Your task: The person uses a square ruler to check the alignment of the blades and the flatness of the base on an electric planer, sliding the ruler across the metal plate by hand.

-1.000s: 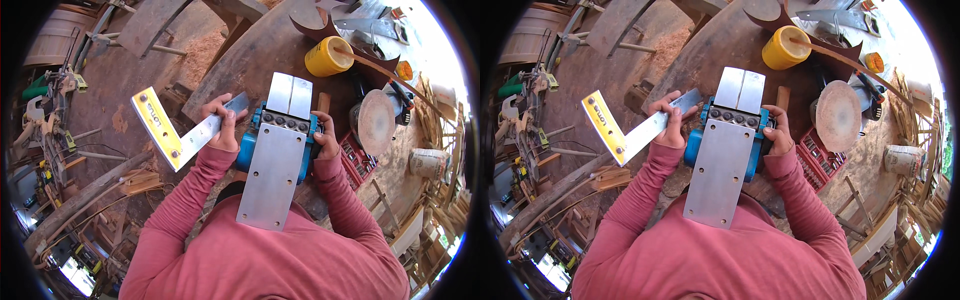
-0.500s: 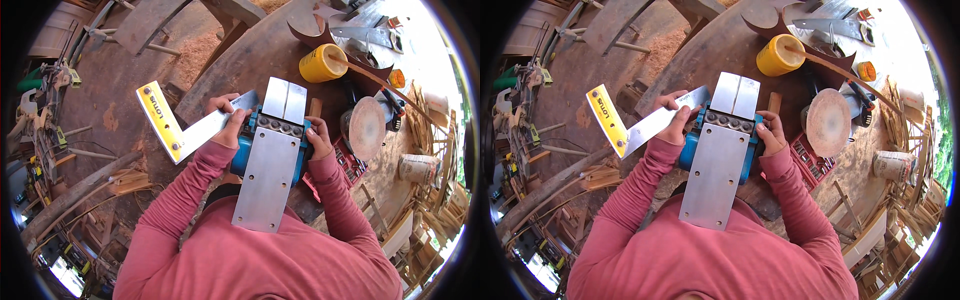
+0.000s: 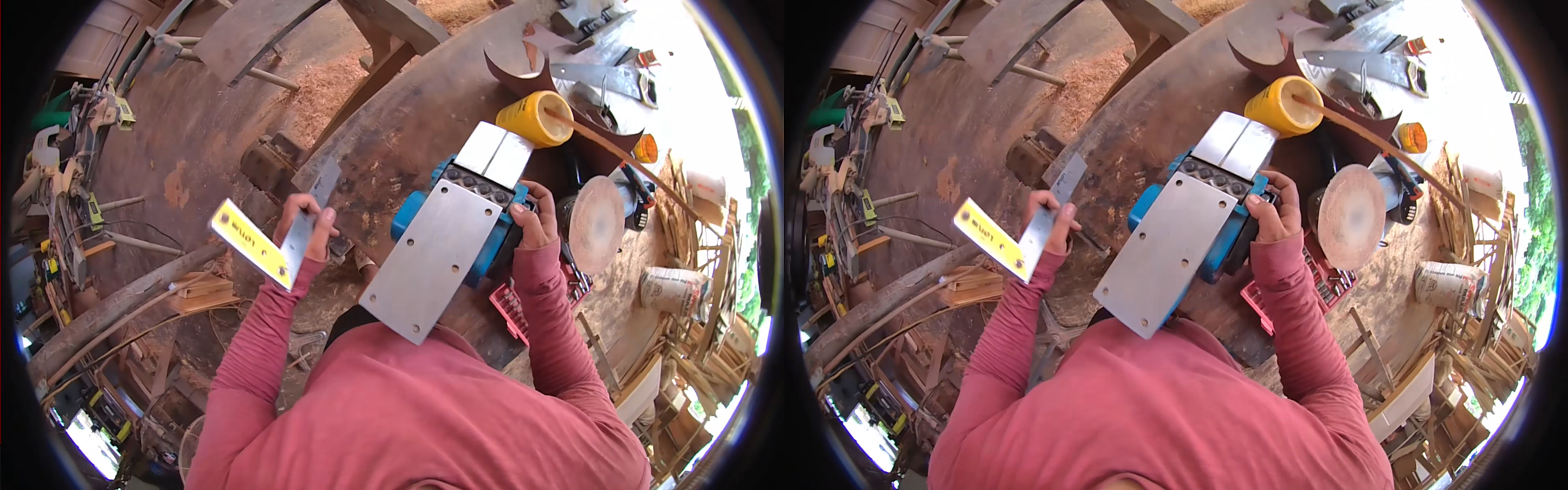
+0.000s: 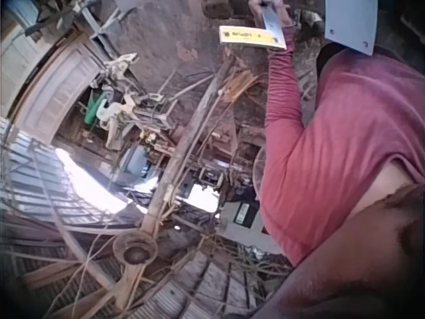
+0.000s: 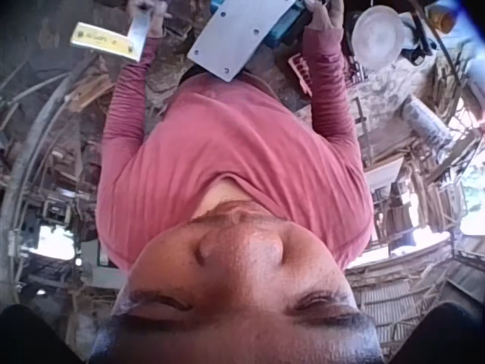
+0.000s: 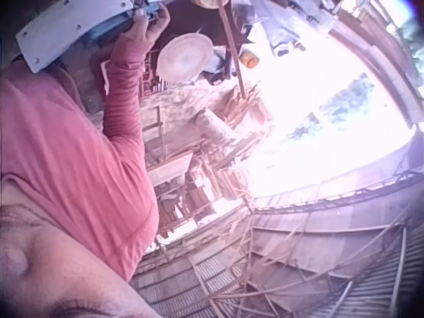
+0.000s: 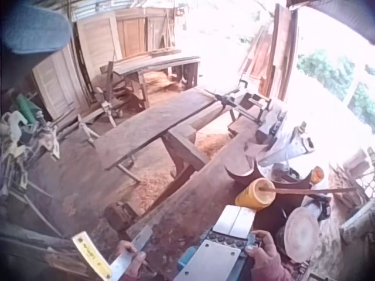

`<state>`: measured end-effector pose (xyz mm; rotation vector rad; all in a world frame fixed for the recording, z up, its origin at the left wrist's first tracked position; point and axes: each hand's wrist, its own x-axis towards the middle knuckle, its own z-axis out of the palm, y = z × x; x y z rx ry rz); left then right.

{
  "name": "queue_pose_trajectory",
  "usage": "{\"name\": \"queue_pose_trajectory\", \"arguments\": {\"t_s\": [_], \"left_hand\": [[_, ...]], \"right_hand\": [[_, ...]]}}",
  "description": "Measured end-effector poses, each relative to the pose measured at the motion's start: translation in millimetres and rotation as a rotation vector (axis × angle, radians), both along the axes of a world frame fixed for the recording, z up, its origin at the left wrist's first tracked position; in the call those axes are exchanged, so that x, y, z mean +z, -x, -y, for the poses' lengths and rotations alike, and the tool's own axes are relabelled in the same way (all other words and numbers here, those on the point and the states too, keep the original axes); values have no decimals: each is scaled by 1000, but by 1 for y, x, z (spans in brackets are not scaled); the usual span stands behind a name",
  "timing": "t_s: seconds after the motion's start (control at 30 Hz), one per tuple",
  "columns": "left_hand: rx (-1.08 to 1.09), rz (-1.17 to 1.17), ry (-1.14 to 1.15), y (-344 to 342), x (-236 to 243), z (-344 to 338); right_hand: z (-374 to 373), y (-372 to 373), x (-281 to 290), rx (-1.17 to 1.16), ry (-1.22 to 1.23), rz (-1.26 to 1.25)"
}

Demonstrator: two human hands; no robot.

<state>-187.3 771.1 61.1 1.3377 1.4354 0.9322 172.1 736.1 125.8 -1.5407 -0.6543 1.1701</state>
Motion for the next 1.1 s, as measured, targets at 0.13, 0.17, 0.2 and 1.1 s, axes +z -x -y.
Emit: {"name": "queue_pose_trajectory", "arguments": {"t_s": [0.13, 0.17, 0.2, 1.1], "left_hand": [[-145, 113, 57, -2, 22, 18], [-204, 114, 41, 4, 19, 17], [-191, 121, 35, 14, 20, 19], [-410, 675, 293, 43, 67, -48]], "right_hand": [[-19, 1, 4, 130, -28, 223], [-25, 4, 3, 192, -88, 376], [-32, 4, 2, 204, -94, 382], [-52, -5, -21, 330, -298, 702]]}}
